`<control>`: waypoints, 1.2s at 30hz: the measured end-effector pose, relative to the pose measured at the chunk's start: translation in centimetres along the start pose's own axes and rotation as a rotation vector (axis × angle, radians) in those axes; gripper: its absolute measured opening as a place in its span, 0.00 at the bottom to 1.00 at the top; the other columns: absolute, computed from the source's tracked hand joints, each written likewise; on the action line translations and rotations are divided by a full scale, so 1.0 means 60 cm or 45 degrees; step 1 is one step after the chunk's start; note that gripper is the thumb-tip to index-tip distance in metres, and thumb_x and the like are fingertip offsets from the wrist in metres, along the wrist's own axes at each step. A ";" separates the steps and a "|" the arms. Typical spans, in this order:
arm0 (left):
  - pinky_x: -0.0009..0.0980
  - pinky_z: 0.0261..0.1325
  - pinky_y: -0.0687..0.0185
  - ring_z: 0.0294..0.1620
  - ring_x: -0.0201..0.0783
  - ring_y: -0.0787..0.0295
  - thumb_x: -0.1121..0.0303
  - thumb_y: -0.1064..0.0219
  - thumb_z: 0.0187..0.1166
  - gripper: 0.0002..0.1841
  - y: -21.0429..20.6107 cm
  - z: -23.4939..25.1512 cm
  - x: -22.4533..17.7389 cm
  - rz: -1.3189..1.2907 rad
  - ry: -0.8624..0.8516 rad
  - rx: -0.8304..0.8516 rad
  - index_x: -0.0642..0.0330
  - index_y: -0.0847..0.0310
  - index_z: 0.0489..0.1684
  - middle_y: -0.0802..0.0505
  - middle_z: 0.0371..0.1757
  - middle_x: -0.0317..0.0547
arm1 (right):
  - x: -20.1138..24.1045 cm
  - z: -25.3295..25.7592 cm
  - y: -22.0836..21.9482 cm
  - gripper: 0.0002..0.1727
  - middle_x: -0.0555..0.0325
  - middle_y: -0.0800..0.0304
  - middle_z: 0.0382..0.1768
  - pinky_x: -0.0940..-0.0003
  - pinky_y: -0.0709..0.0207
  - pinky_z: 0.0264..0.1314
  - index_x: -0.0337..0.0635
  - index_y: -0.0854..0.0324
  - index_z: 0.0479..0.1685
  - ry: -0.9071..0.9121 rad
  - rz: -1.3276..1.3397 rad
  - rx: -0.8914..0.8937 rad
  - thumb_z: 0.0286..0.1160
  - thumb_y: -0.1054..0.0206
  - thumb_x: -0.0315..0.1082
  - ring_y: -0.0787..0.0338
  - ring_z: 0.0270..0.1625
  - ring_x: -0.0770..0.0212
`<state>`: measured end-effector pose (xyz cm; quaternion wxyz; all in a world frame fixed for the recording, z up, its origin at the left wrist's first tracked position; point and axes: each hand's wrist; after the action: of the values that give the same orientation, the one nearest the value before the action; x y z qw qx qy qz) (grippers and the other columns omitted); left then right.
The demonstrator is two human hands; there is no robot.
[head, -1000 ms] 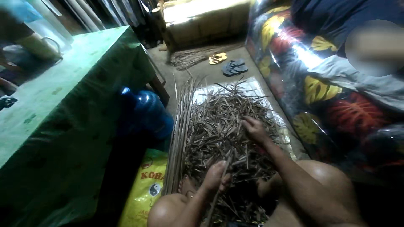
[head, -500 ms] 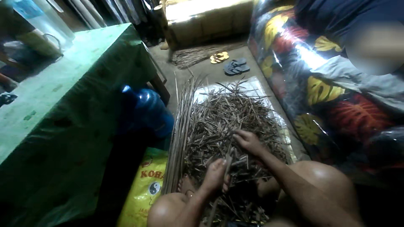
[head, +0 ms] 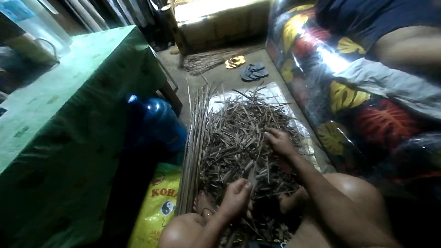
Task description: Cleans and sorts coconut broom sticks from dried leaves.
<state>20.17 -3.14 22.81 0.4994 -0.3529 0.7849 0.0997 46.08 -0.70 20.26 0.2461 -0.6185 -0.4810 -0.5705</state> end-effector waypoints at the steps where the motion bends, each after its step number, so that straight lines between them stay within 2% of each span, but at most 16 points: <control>1: 0.26 0.18 0.17 0.13 0.29 0.20 0.66 0.51 0.94 0.14 -0.001 -0.002 0.000 0.000 0.001 0.015 0.65 0.23 0.55 0.18 0.18 0.36 | 0.001 0.005 0.004 0.19 0.59 0.19 0.27 0.76 0.26 0.23 0.34 0.23 0.72 -0.019 -0.002 -0.032 0.92 0.45 0.34 0.24 0.19 0.73; 5: 0.26 0.17 0.18 0.12 0.29 0.20 0.66 0.52 0.95 0.13 -0.003 -0.005 0.003 -0.021 0.015 0.063 0.64 0.23 0.54 0.17 0.17 0.37 | 0.008 0.019 0.023 0.19 0.63 0.25 0.20 0.77 0.29 0.19 0.39 0.24 0.74 -0.130 0.068 -0.099 0.94 0.49 0.37 0.27 0.16 0.73; 8: 0.27 0.16 0.19 0.11 0.31 0.21 0.64 0.52 0.95 0.14 0.003 -0.002 0.002 -0.025 0.029 0.024 0.64 0.23 0.55 0.18 0.17 0.38 | 0.025 0.003 0.016 0.19 0.65 0.26 0.20 0.79 0.29 0.18 0.38 0.24 0.73 -0.131 0.163 -0.019 0.94 0.49 0.36 0.27 0.16 0.74; 12: 0.26 0.16 0.20 0.11 0.30 0.21 0.63 0.53 0.96 0.15 0.005 0.002 -0.005 -0.024 0.073 0.002 0.63 0.24 0.57 0.18 0.17 0.39 | 0.031 -0.033 -0.010 0.18 0.65 0.23 0.23 0.80 0.29 0.19 0.35 0.26 0.72 -0.147 0.234 0.219 0.94 0.50 0.34 0.26 0.17 0.75; 15: 0.25 0.17 0.20 0.12 0.30 0.22 0.63 0.55 0.96 0.15 0.006 0.009 -0.010 -0.095 0.078 -0.039 0.62 0.24 0.55 0.19 0.17 0.38 | 0.028 -0.059 -0.030 0.20 0.67 0.26 0.21 0.79 0.31 0.16 0.38 0.25 0.71 -0.240 0.355 0.482 0.94 0.55 0.36 0.29 0.15 0.74; 18: 0.24 0.16 0.20 0.11 0.29 0.21 0.62 0.56 0.96 0.16 0.008 0.015 -0.014 -0.152 0.063 -0.088 0.62 0.25 0.54 0.18 0.16 0.38 | 0.029 -0.071 -0.038 0.19 0.69 0.26 0.22 0.81 0.31 0.17 0.39 0.23 0.65 -0.282 0.386 0.722 0.93 0.56 0.36 0.29 0.16 0.75; 20: 0.24 0.17 0.19 0.12 0.30 0.19 0.62 0.57 0.97 0.16 0.008 0.017 -0.015 -0.185 0.055 -0.074 0.62 0.25 0.53 0.17 0.16 0.38 | 0.034 -0.063 -0.033 0.18 0.69 0.26 0.21 0.81 0.30 0.17 0.38 0.21 0.60 -0.281 0.375 0.689 0.94 0.55 0.36 0.29 0.15 0.76; 22: 0.25 0.19 0.16 0.13 0.30 0.17 0.63 0.58 0.96 0.16 0.011 0.018 -0.009 -0.196 0.040 -0.001 0.63 0.26 0.55 0.15 0.17 0.39 | 0.041 -0.044 -0.019 0.19 0.69 0.28 0.17 0.82 0.32 0.15 0.37 0.20 0.59 -0.280 0.357 0.531 0.95 0.55 0.38 0.30 0.13 0.76; 25: 0.25 0.20 0.16 0.15 0.30 0.16 0.64 0.57 0.96 0.16 0.011 0.016 -0.002 -0.164 0.050 0.058 0.63 0.26 0.56 0.14 0.19 0.39 | 0.033 -0.014 0.008 0.22 0.68 0.30 0.17 0.81 0.35 0.15 0.37 0.22 0.65 -0.272 0.364 0.344 0.96 0.58 0.40 0.32 0.13 0.75; 28: 0.24 0.18 0.19 0.13 0.30 0.19 0.65 0.54 0.96 0.15 0.010 0.019 -0.009 -0.147 0.055 -0.069 0.65 0.24 0.54 0.17 0.17 0.39 | 0.041 -0.028 0.010 0.19 0.67 0.28 0.18 0.81 0.33 0.15 0.41 0.27 0.70 -0.297 0.338 0.386 0.96 0.57 0.40 0.30 0.13 0.75; 30: 0.25 0.17 0.20 0.12 0.30 0.20 0.66 0.52 0.96 0.14 0.012 0.025 -0.015 -0.141 0.051 -0.183 0.67 0.24 0.53 0.17 0.16 0.40 | 0.049 -0.058 -0.002 0.22 0.66 0.26 0.22 0.80 0.32 0.15 0.42 0.32 0.79 -0.333 0.313 0.500 0.95 0.55 0.39 0.29 0.15 0.74; 33: 0.26 0.18 0.19 0.12 0.31 0.19 0.67 0.51 0.95 0.13 0.013 0.031 -0.017 -0.126 0.040 -0.255 0.68 0.25 0.51 0.17 0.17 0.41 | 0.052 -0.087 -0.029 0.28 0.64 0.23 0.26 0.77 0.29 0.18 0.46 0.46 0.90 -0.308 0.297 0.642 0.93 0.53 0.36 0.26 0.18 0.72; 34: 0.26 0.18 0.18 0.12 0.32 0.19 0.66 0.51 0.95 0.13 0.012 0.032 -0.017 -0.128 0.042 -0.267 0.68 0.25 0.50 0.16 0.17 0.41 | 0.051 -0.090 -0.037 0.28 0.64 0.24 0.25 0.77 0.29 0.18 0.47 0.47 0.90 -0.320 0.339 0.617 0.93 0.53 0.37 0.26 0.17 0.71; 36: 0.26 0.18 0.18 0.13 0.32 0.19 0.66 0.51 0.95 0.14 0.010 0.033 -0.017 -0.132 0.039 -0.296 0.68 0.25 0.50 0.17 0.17 0.41 | 0.046 -0.087 -0.046 0.24 0.65 0.29 0.19 0.77 0.32 0.15 0.45 0.40 0.86 -0.379 0.462 0.478 0.95 0.54 0.39 0.30 0.14 0.71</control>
<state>21.45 -1.22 22.61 0.4474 -0.4500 0.7564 0.1588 40.90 -3.14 23.40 0.3807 -0.7149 -0.4906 -0.3214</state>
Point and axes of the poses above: each hand's wrist, its own z-axis towards the middle knuckle, its own y-axis out of the back of the hand, x = y × z
